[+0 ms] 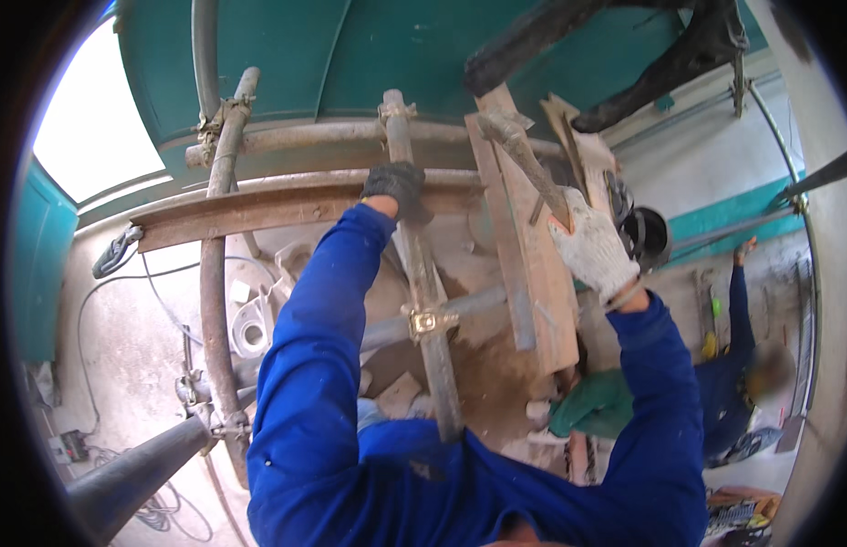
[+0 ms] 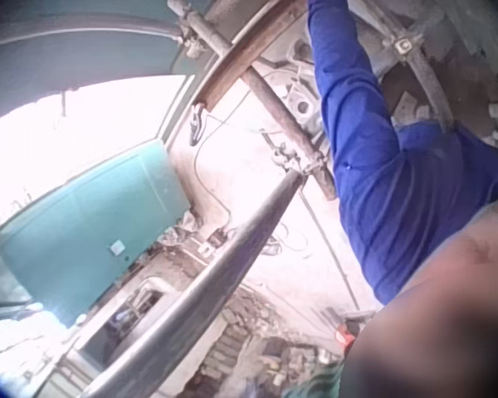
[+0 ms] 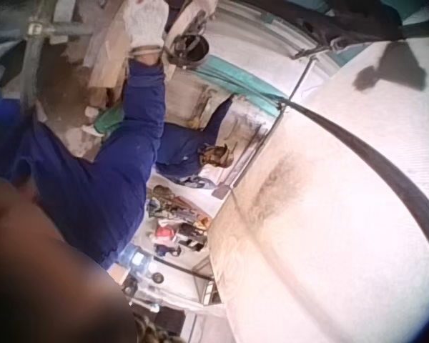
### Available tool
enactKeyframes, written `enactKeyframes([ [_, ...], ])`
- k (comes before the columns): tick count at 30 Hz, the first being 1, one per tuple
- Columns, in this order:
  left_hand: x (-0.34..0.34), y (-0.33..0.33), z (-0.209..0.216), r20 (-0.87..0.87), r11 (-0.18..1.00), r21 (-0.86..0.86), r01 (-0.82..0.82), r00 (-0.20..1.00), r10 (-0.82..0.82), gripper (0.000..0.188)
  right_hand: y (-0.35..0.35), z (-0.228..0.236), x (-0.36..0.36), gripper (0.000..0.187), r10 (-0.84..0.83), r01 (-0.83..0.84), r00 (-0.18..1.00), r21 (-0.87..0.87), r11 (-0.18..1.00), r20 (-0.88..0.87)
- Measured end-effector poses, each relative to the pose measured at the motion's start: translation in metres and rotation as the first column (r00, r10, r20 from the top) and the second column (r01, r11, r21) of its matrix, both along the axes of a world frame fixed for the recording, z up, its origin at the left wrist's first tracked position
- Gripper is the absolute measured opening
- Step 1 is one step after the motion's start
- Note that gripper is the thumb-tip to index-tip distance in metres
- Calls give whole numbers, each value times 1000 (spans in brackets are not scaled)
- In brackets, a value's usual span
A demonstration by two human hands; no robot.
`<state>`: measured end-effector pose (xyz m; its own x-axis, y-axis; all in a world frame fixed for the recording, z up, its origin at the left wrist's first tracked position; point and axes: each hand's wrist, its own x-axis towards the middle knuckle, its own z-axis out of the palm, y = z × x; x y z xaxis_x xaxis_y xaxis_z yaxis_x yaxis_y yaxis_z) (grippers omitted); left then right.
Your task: The person cuts metal rods with a chop saw and then uses a hammer to drive nails into wooden planks attached to a metal scaffolding frame. The person repeatedly hammers nails into the planks to secure them to the frame.
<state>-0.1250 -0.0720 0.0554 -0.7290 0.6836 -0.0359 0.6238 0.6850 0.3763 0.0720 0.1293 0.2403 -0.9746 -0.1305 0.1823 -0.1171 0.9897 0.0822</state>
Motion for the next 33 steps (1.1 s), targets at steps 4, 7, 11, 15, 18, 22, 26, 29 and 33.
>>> enactKeyframes([
  [4, -2, 2, -3, -20, 999, -14, -47, 999, 46, 65, -36, 35, 0, 40, 111, -161, 942, -136, 978, -318],
  [7, 0, 1, 0, -56, 995, 80, -60, 996, 65, 62, -47, 47, 38, 40, -130, 43, 976, -429, 902, -176],
  [11, 12, 23, 14, -190, 927, 376, -15, 977, 93, 57, -37, 28, 115, 35, -402, 341, 907, -776, 530, 124],
  [15, 19, 83, 36, -157, 997, 71, 28, 988, -17, 46, -20, -30, 172, 29, -489, 374, 846, -889, 264, 211],
  [18, 10, 113, 38, -157, 978, -140, 153, 972, -174, 42, -5, -73, 209, 25, -535, 475, 749, -880, 25, 390],
  [22, -14, 121, 23, -285, 894, -293, 340, 861, -421, 37, 11, -112, 255, 24, -566, 522, 675, -849, -87, 473],
  [26, -30, 116, 5, -338, 896, -237, 375, 833, -438, 34, 25, -132, 287, 28, -588, 525, 600, -821, -223, 543],
  [29, -28, 124, -1, -337, 899, -296, 323, 845, -415, 33, 28, -136, 303, 25, -559, 460, 585, -808, -367, 587],
  [33, -19, 126, -7, -535, 932, -285, 222, 770, -347, 32, 30, -140, 305, 20, -539, 466, 602, -807, -362, 589],
])
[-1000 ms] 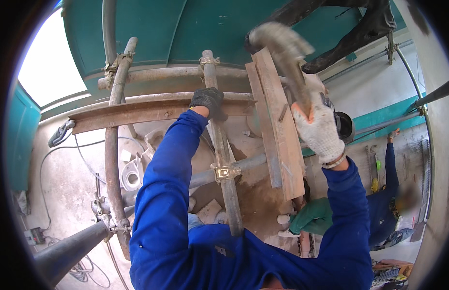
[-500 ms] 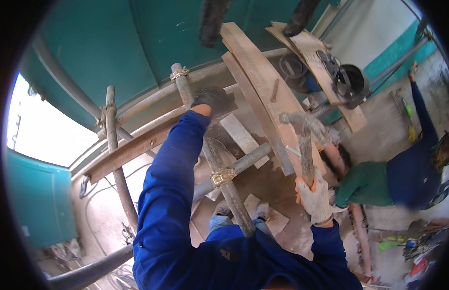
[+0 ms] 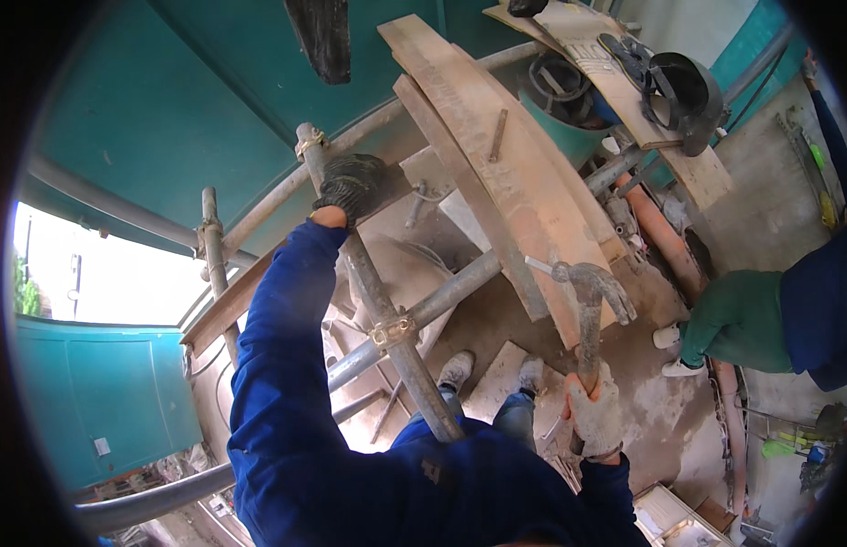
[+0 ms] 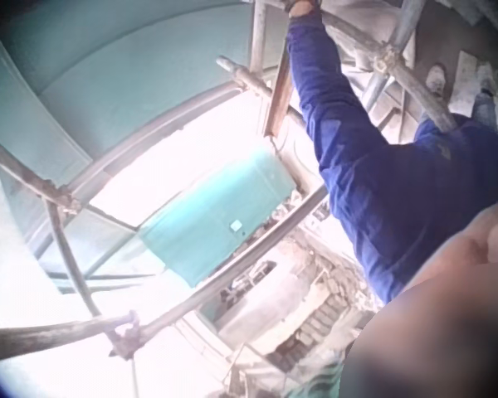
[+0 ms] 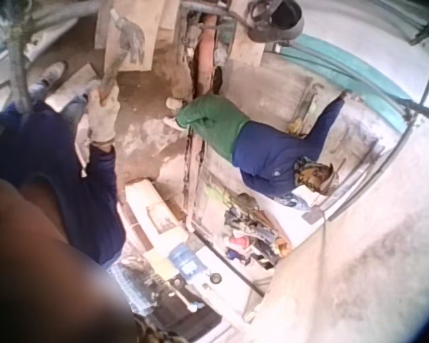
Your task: The person cuts metal rods with a chop saw and then uses a hammer to drive nails into wooden planks attached to a metal scaffolding frame. The person repeatedly hammers nails into the planks to secure them to the frame.
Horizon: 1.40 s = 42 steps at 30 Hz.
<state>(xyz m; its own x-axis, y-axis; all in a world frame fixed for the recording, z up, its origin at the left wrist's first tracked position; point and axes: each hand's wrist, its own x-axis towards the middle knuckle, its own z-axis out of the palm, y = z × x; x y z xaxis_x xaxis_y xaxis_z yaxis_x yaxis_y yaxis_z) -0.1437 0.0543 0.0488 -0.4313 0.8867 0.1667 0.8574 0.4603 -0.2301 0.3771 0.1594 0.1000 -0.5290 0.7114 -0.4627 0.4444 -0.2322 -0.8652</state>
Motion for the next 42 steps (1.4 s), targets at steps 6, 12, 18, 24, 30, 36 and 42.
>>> enactKeyframes([
  [6, -11, -15, 3, -14, 987, 19, 159, 987, -159, 25, -4, -9, -25, 17, 52, -51, 999, -94, 994, 9],
  [12, 11, -11, 18, -46, 987, 57, 150, 988, -148, 21, -5, -16, -16, 19, 221, -221, 975, 47, 974, 6],
  [18, 25, -9, 24, 141, 997, 75, 6, 990, -17, 28, -18, -27, -13, 19, 194, -188, 979, -103, 977, 57],
  [24, 12, -10, 20, 102, 977, 170, 131, 983, -150, 27, -15, -32, -31, 19, 234, -222, 969, -129, 966, 85],
  [30, 18, -12, 23, 207, 992, 116, -53, 978, 28, 25, -20, -25, -29, 19, 232, -230, 973, -165, 959, -2],
  [36, 4, -34, 20, 431, 923, 385, 0, 884, -180, 27, -29, -32, -47, 37, 231, -266, 935, -100, 959, -268],
  [42, -11, -87, -2, 604, 803, 309, -509, 758, 247, 51, -46, -76, -102, 49, 316, -275, 738, 161, 948, -596],
])
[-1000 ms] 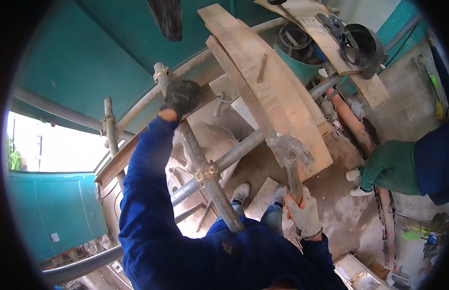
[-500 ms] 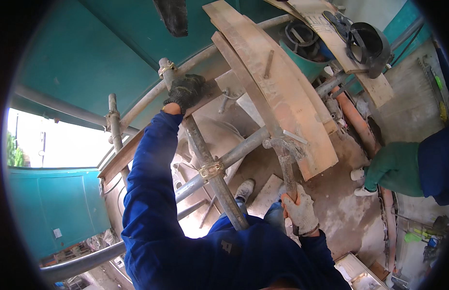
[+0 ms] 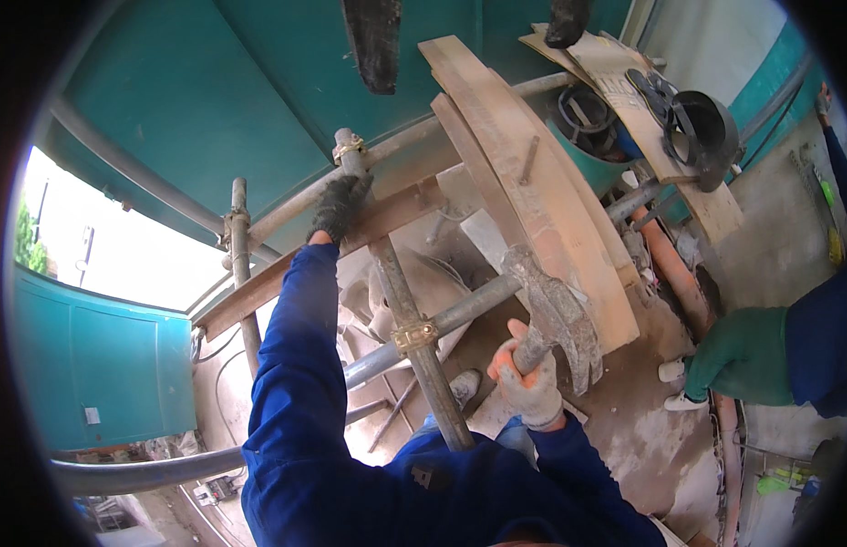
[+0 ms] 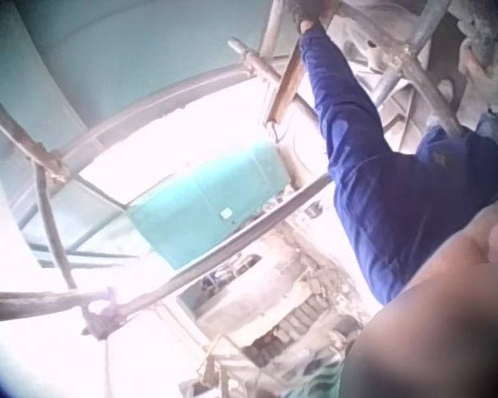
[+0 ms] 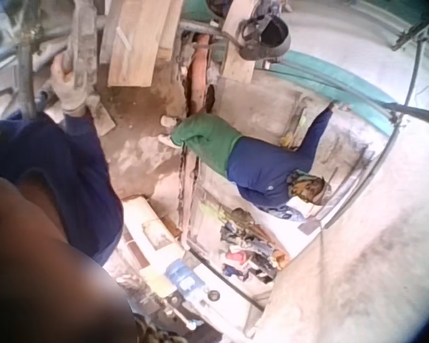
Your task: The person cuts metal rods with a chop saw and then uses a hammer to drive nails into wooden planks attached to a metal scaffolding frame. The person repeatedly hammers nails into the planks to secure them to the frame.
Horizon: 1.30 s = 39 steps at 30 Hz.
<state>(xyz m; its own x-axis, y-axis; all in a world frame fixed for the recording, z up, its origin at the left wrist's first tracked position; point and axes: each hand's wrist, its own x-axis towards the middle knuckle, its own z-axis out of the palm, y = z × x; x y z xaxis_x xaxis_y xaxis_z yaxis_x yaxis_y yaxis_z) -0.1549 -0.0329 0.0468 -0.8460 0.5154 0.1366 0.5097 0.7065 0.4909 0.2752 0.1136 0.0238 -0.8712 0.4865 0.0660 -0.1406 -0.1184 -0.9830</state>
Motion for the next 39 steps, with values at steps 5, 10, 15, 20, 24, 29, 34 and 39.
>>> enactKeyframes([
  [5, -5, -4, -12, -5, 992, -81, 100, 995, -101, 53, 23, -16, -122, 32, -201, -74, 954, 829, 554, 220],
  [10, 0, 1, -10, 88, 989, -127, -71, 993, 82, 52, 35, 19, -146, 32, -226, -17, 922, 617, 787, 314],
  [15, -1, 5, -10, 86, 991, -133, -18, 996, 29, 47, 10, 12, -95, 34, -110, 108, 994, 69, 992, 23],
  [20, -3, 5, -17, 45, 994, -82, -68, 996, 72, 49, 26, -6, -144, 39, -31, -27, 993, 470, 882, 116],
  [24, -5, 2, -21, 7, 997, -17, -71, 997, 71, 47, 36, 24, -176, 36, -232, 13, 961, 814, 580, 149],
  [29, 3, 9, -8, -58, 999, 8, -34, 998, 34, 38, 45, 50, -124, 34, -219, 32, 925, 510, 860, 310],
  [34, 28, 50, 16, -334, 969, -102, 226, 909, -247, 27, 35, 26, -37, 33, -197, 76, 908, 317, 945, 370],
  [39, 22, 79, 33, -370, 797, -489, 355, 743, -558, 26, 28, 12, 26, 31, -237, 100, 813, 273, 957, 532],
])
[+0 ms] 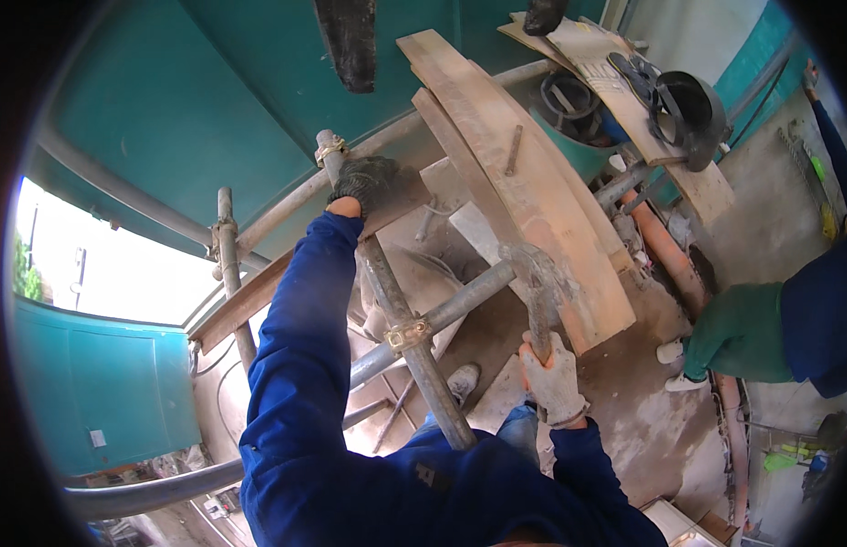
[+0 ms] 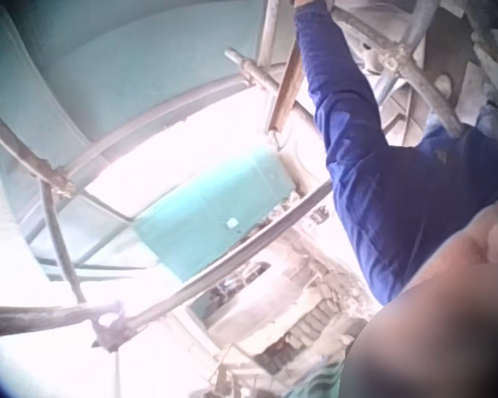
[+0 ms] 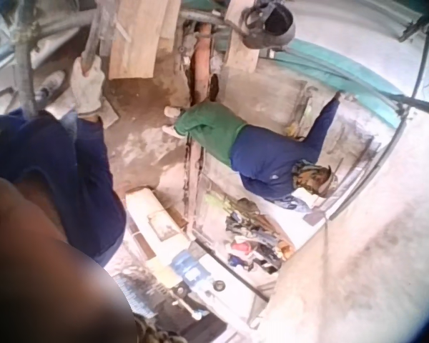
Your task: The person cuts metal rods with a chop saw and then uses a hammer to drive nails into wooden planks attached to a metal scaffolding frame. The person repeatedly hammers nails into the planks to secure them to the frame.
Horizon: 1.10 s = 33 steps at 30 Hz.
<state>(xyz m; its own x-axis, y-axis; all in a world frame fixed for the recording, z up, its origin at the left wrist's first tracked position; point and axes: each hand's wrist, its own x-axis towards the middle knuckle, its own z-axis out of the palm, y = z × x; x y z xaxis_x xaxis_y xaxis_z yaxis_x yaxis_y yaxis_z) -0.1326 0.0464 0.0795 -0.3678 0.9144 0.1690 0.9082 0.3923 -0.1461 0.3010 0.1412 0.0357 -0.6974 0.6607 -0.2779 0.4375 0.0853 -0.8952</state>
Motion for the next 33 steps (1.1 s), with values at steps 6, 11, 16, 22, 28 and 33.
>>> enactKeyframes([
  [6, -10, 13, 1, -195, 944, -317, -87, 980, 25, 29, -1, -9, 50, 29, -22, 24, 998, -45, 999, 65],
  [11, -15, 19, 5, -81, 971, -232, -52, 996, 34, 37, -1, -21, 74, 23, 22, -25, 999, 73, 997, 49],
  [16, -18, 14, -1, -36, 971, -238, 0, 999, -9, 40, 1, -26, 89, 31, 102, -101, 988, -13, 995, 114],
  [22, -13, 8, -12, -249, 942, -334, -32, 967, -56, 32, -5, -47, 108, 39, 325, -289, 908, -166, 943, 263],
  [28, -12, 18, 9, 93, 965, -248, -91, 989, 117, 29, -19, -74, 120, 42, 362, -291, 874, -249, 924, 325],
  [33, -4, 29, 15, 57, 965, -243, -100, 992, 117, 32, -15, -94, 129, 39, 346, -288, 885, -219, 932, 311],
])
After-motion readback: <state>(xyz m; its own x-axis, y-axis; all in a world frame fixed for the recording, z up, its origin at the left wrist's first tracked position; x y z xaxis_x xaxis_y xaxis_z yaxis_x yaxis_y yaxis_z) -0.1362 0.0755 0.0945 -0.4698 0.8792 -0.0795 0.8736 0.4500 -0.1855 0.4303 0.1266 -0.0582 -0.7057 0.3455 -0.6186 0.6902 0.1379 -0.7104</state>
